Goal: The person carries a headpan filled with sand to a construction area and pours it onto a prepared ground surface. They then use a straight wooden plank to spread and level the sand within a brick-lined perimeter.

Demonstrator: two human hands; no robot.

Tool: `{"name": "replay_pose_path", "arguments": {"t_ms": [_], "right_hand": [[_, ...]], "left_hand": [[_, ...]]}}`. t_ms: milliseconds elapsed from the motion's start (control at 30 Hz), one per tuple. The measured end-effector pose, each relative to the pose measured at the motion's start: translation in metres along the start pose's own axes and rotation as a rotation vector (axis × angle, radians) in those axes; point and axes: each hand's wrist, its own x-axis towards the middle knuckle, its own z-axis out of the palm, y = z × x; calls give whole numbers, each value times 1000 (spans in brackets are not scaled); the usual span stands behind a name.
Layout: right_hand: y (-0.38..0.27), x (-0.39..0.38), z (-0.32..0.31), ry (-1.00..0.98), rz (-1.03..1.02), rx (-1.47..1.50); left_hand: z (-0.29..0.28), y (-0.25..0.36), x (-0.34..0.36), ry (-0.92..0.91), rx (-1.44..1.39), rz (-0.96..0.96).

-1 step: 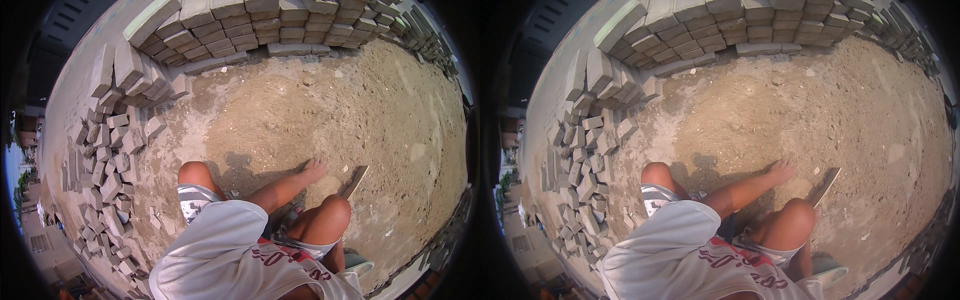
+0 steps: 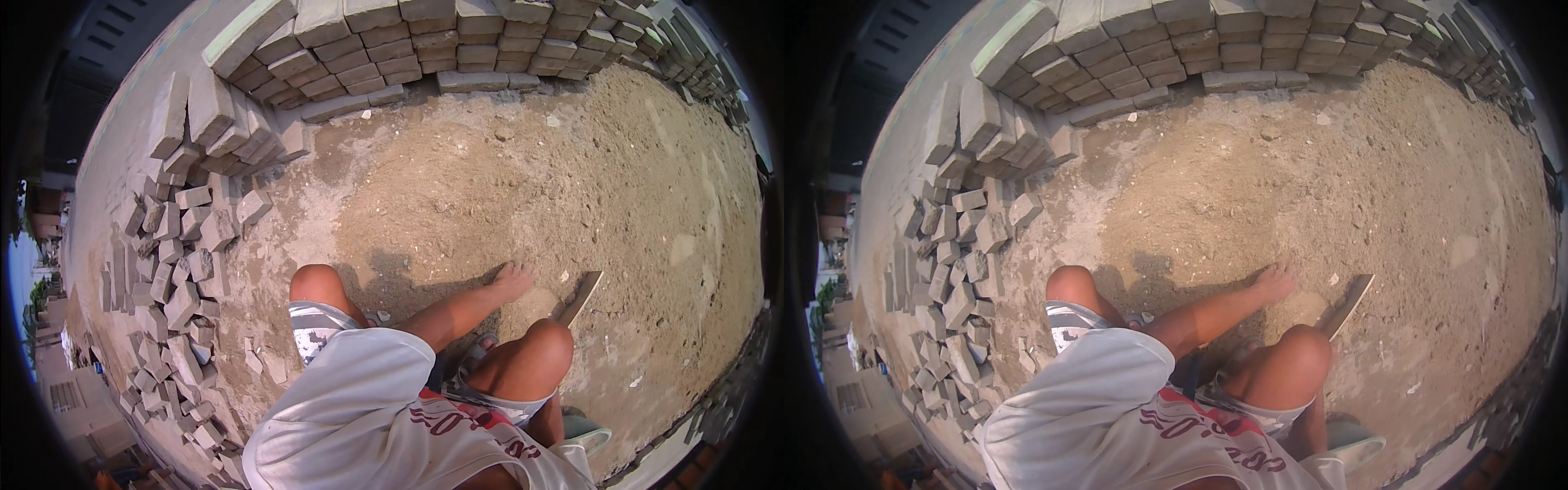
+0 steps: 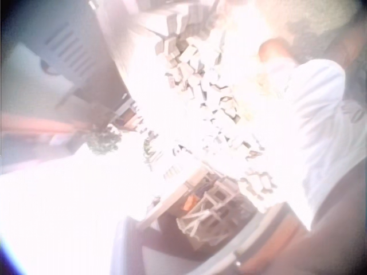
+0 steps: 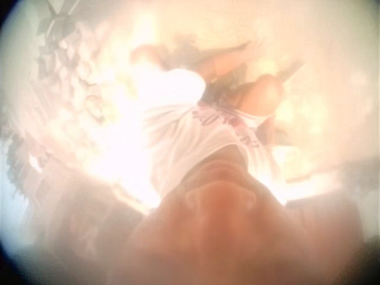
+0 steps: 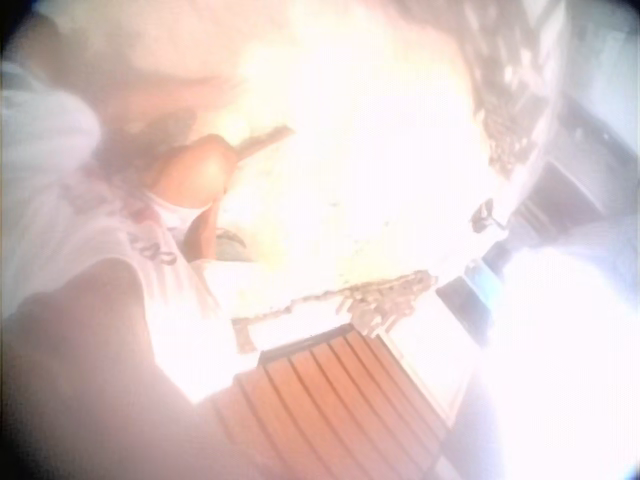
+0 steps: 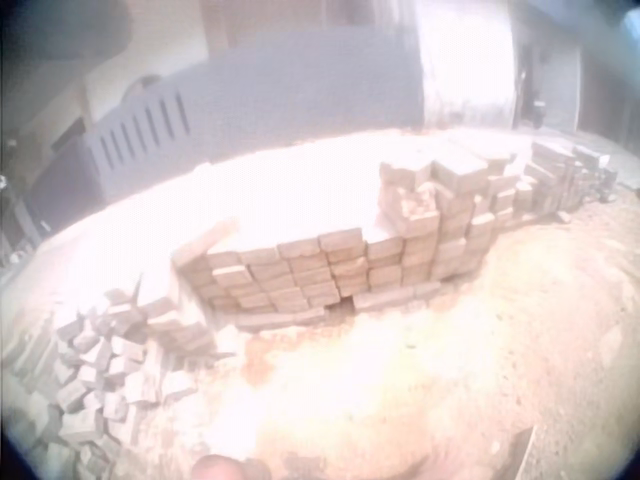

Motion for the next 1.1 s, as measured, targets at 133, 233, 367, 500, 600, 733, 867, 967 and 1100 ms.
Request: {"name": "replay_pose_path", "arguments": {"t_ms": [133,233,367,500,600,733,867,967,1100], "right_hand": [[-3,1,9,15,-14,58],[-5,2,18,9,-22,74],[-8,-1,21,26,-22,86],[-15,-1,27,22,-25,103],[-13,7,23,27,4,108],[-10,26,-5,-160,178,0],[-90,58,-46,-128,-132,-16],[-177,80,-50,-353,-510,33],[-294,55,14,-679,-1048,-12]], "left_hand": [[8,-13,-13,64,-48,6],[-28,-46,-28,-88,-302,-64],[-105,-116,-62,-31,-493,-46],[-181,-190,-132,61,-462,-251],[-186,-265,-185,94,-415,-457],[-165,-322,-286,-12,-668,-804],[-127,-337,-387,105,-266,-882],[-176,-284,-358,257,-559,-957],[-232,-217,-325,453,-401,-688]]}}
